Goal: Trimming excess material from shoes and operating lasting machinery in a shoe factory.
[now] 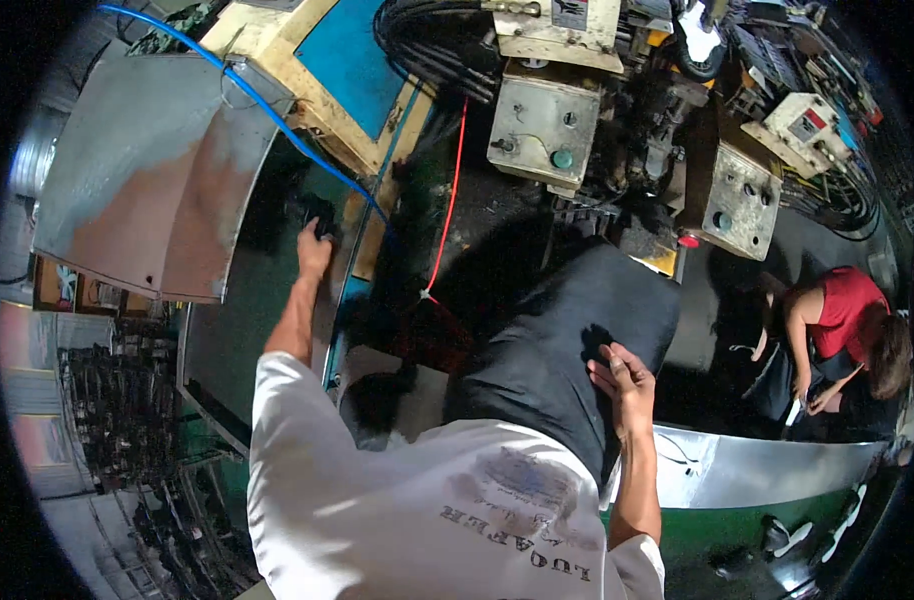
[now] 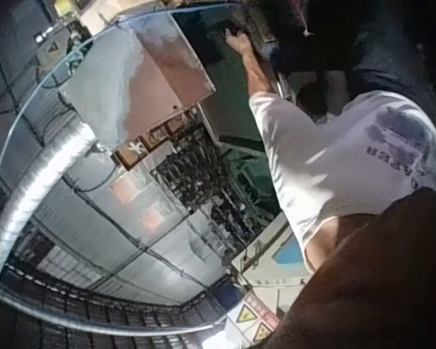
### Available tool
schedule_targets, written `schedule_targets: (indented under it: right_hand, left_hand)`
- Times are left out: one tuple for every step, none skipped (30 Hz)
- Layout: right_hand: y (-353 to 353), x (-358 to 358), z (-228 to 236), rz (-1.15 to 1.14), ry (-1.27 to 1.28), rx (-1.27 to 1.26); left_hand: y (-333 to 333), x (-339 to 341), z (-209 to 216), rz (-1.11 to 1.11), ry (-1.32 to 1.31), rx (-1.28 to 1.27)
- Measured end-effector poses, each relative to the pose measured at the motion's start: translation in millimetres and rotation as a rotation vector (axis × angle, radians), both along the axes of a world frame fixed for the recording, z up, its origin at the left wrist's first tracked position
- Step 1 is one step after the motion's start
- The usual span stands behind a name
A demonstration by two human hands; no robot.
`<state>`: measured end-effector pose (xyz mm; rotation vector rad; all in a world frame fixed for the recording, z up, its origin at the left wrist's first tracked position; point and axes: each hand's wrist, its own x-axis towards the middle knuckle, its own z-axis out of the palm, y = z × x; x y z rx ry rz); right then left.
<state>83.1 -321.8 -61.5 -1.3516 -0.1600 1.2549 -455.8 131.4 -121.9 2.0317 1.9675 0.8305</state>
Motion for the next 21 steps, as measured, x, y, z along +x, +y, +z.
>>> schedule_targets:
  right_hand:
    - [-7,3,-1,-0.054,-0.049,-0.011]
    - [-18,6,1,-0.112,-0.066,-0.043]
    - [-12,7,5,-0.104,-0.073,-0.002]
    - [-2,7,5,-0.078,-0.066,0.06]
    - [2,9,0,-0.082,-0.044,0.125]
    - [-4,14,-5,-0.098,-0.073,0.137]
    - [-26,24,-11,-0.171,-0.087,0.106]
    - [-60,32,-15,-0.274,-0.119,0.041]
    - [-92,41,-10,-0.347,-0.206,-0.068]
    - [-114,47,-13,-0.429,-0.261,-0.113]
    - [-167,53,-24,-0.475,-0.339,-0.197]
    - [-186,55,-35,-0.461,-0.365,-0.213]
    - [-216,60,-50,-0.499,-0.358,-0.321]
    - [-262,58,-84,-0.591,-0.359,-0.371]
    - [-285,53,-95,-0.615,-0.339,-0.456]
    - [-339,37,-124,-0.708,-0.373,-0.51]
    - [-427,3,-153,-0.796,-0.449,-0.669]
    - [-518,-54,-167,-0.873,-0.504,-0.906]
    - [-504,-105,-194,-1.029,-0.359,-0.853]
    - [-579,-187,-203,-1.166,-0.135,-0.814]
    - [-623,-264,-208,-1.2,-0.153,-0.843]
  left_hand:
    - [10,58,-2,0.002,-0.011,-0.215]
    - [17,118,3,-0.004,0.0,-0.418]
    - [32,99,-1,-0.153,-0.019,-0.384]
    - [48,64,-5,-0.281,-0.023,-0.33]
    - [61,55,-9,-0.286,-0.11,-0.408]
    - [71,71,-20,-0.326,-0.212,-0.51]
    - [66,132,-38,-0.393,-0.222,-0.545]
    - [40,215,-60,-0.712,-0.266,-0.507]
    - [11,288,-70,-1.039,-0.322,-0.448]
    - [-2,323,-72,-1.177,-0.419,-0.534]
    - [-59,393,-57,-1.101,-0.67,-0.954]
    - [-61,404,-53,-1.112,-0.748,-1.065]
    - [-83,429,-44,-1.104,-0.713,-1.015]
    - [-108,456,-21,-1.127,-0.562,-0.977]
    - [-129,469,7,-1.123,-0.447,-0.921]
    - [-158,496,18,-1.166,-0.422,-0.91]
    - [-187,533,2,-1.333,-0.393,-0.89]
    - [-238,566,-20,-1.413,-0.502,-1.023]
    - [-246,557,-27,-1.438,-0.423,-0.986]
    - [-293,578,-38,-1.532,-0.443,-1.047]
    - [-317,582,-45,-1.697,-0.347,-0.722]
